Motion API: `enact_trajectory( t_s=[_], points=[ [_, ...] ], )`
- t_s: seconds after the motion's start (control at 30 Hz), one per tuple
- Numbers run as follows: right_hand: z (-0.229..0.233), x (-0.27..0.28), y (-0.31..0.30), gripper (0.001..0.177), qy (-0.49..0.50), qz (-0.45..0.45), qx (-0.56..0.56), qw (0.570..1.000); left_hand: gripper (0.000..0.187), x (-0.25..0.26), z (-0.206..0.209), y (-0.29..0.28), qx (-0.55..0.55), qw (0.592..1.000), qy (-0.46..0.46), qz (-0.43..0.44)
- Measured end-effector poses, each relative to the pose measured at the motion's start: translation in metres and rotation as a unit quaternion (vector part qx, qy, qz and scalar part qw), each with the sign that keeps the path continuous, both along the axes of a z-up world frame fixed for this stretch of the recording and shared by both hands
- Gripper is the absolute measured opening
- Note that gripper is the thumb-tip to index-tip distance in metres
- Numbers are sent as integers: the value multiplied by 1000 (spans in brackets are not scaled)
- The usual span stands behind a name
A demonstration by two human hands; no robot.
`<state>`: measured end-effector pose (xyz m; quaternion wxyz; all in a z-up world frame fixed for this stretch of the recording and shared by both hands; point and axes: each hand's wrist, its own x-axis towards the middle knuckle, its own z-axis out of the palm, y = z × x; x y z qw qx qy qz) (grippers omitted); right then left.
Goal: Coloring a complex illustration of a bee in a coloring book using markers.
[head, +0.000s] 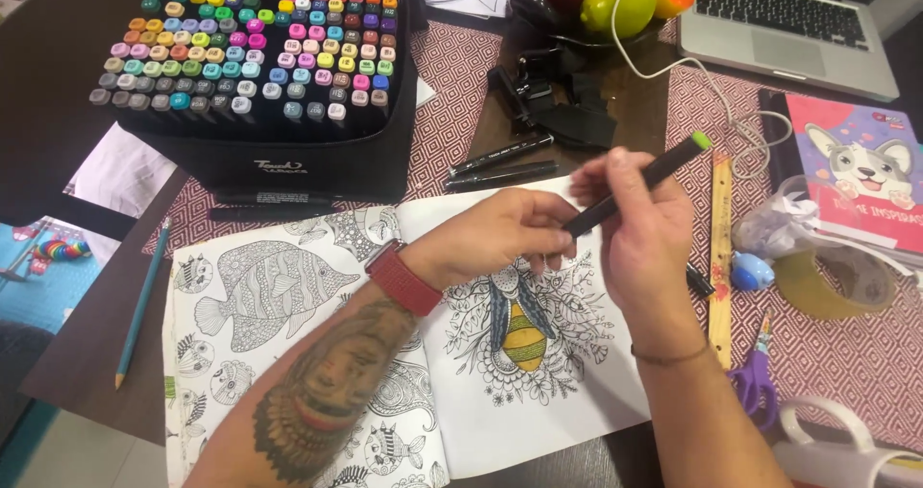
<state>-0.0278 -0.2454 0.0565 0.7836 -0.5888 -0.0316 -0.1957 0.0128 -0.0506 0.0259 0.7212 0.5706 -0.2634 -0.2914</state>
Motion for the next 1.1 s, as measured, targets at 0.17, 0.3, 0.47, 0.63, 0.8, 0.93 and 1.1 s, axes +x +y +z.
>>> enact_trajectory(
  t_s=[0.17, 0.3, 0.47, 0.63, 0.8, 0.93, 1.1],
  points=[
    [46, -37, 6, 24, -6, 170, 35, 985, 26, -4, 28, 13, 50, 997, -28, -56],
    [53, -38, 2, 36, -61, 226, -162, 959, 18, 5, 40, 30, 230, 964, -128, -34],
    [52, -30, -5, 42, 136, 115, -340, 923, 28, 14, 20, 32, 284, 954, -57, -80],
    [51, -27, -6, 49, 192, 139, -290, 927, 38, 20, 8, 33, 244, 963, -38, -105],
    [50, -26, 6, 45, 274, 158, -338, 886, 29, 39, -5, 48, 210, 973, -36, -87],
    [49, -26, 18, 42, 298, 169, -339, 876, 30, 39, -11, 48, 246, 966, -39, -69],
    [52, -28, 24, 37, 352, 206, -386, 827, 28, 46, -26, 42, 283, 956, -66, -37]
  ],
)
